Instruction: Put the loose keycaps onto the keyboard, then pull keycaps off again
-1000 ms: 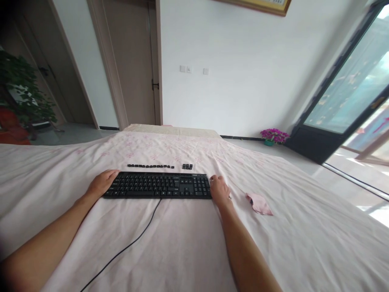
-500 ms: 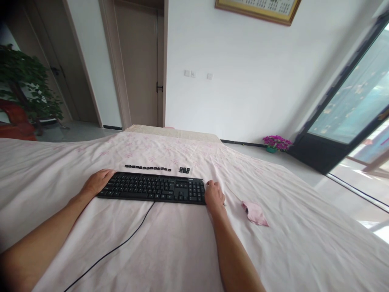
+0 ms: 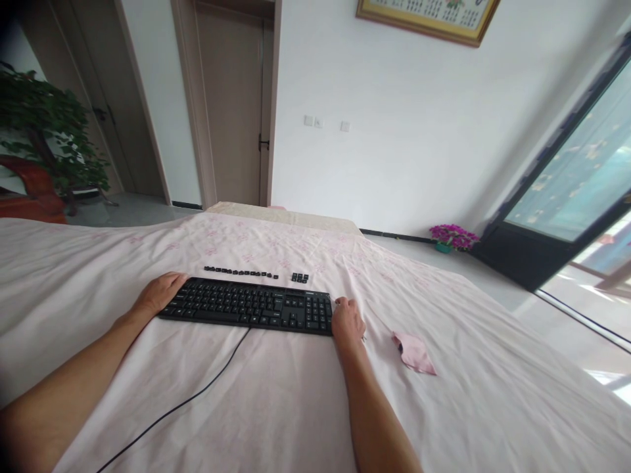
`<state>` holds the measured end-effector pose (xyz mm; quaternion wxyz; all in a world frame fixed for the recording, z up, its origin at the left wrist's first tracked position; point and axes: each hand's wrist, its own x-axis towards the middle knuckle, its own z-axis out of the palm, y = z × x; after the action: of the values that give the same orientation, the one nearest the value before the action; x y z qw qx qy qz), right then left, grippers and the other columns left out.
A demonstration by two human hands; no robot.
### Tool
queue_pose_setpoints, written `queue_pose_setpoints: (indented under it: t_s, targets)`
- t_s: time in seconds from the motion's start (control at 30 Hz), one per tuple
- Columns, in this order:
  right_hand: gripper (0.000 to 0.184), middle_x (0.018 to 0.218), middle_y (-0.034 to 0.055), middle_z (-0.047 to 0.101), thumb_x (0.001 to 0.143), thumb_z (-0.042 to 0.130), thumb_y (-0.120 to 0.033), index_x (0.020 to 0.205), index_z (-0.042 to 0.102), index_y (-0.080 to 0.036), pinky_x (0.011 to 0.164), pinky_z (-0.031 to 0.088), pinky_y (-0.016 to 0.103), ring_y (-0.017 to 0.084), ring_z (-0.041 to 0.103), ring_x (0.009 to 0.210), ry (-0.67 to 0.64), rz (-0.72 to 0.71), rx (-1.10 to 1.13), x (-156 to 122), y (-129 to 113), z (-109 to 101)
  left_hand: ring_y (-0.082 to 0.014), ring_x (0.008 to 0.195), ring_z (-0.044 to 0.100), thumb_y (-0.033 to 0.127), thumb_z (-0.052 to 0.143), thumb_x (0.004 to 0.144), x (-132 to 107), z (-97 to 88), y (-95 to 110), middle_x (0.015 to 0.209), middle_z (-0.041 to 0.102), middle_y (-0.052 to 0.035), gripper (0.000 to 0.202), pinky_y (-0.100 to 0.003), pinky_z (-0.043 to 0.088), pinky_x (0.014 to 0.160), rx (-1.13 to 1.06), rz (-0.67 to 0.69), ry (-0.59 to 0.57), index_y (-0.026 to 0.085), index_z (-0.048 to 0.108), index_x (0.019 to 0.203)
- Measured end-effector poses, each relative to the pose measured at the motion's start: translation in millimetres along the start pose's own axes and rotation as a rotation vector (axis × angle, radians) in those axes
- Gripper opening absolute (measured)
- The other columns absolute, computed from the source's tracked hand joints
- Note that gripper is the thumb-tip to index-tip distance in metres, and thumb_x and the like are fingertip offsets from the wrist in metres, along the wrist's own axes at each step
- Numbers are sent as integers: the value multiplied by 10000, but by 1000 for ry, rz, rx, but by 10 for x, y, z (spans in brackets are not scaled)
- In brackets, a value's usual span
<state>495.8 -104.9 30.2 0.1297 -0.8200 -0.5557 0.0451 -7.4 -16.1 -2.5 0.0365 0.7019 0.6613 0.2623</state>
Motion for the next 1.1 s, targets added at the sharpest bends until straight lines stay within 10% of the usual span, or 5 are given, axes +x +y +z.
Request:
queue_pose_setpoints:
  t_s: [1.1]
  targets:
    - [405,1246,86,503,964,274,-315,1240,571,-316,788,416,336,219,575,988,11,63,-39,54,-77,29,-220,1106,570,464,320,882,22,46,-75,1173,643,-70,463,-302,398,999,-20,58,-21,189,661,1031]
